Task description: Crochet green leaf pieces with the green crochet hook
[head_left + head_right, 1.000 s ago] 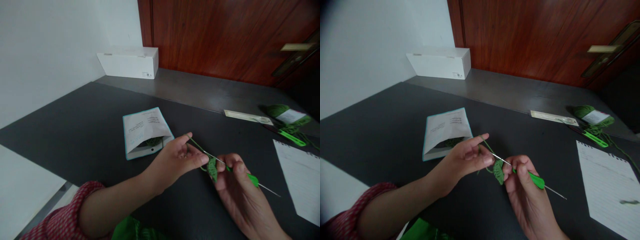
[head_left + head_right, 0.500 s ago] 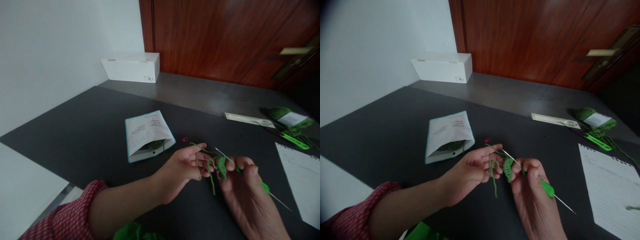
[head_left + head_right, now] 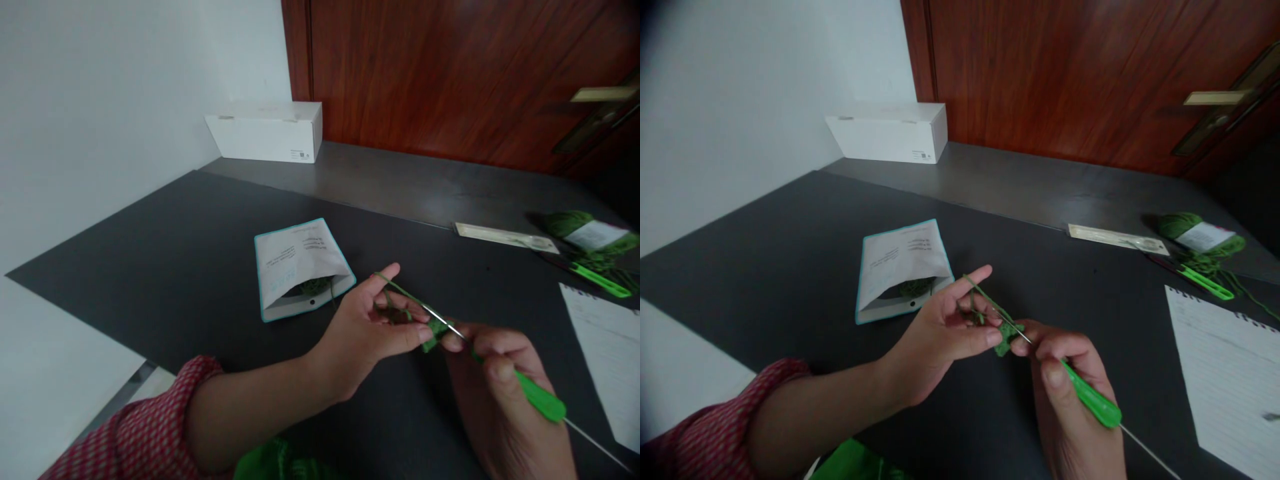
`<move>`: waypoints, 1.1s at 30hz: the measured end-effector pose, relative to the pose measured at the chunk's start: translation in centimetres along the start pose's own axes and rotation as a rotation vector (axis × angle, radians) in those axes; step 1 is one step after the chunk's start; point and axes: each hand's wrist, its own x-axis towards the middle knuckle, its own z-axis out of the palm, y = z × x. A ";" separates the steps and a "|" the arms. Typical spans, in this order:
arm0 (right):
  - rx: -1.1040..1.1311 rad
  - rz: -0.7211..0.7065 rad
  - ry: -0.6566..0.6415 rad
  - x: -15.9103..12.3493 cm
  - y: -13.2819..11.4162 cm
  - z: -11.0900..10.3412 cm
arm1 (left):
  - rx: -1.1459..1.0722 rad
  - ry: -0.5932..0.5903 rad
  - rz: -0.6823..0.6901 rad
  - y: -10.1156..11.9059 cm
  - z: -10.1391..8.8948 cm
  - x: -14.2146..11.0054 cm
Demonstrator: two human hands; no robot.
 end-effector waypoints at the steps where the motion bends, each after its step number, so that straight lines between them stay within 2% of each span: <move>1: -0.016 -0.010 -0.012 0.0 0.0 -0.1 | 0.055 0.010 0.001 0.1 0.0 0.0; 8: -0.042 0.033 -0.005 0.1 -0.1 -0.3 | 0.383 0.004 0.056 0.4 0.3 -0.2; 15: -0.044 0.062 -0.001 0.2 -0.4 -0.3 | 0.353 0.040 0.074 0.5 0.4 -0.4; 22: -0.028 0.093 -0.040 1.0 -0.8 -1.5 | 0.359 0.045 0.075 0.5 0.0 -0.2; 33: -0.277 -0.178 -0.120 0.7 -1.7 -2.0 | 0.378 0.056 0.118 0.8 0.3 -0.5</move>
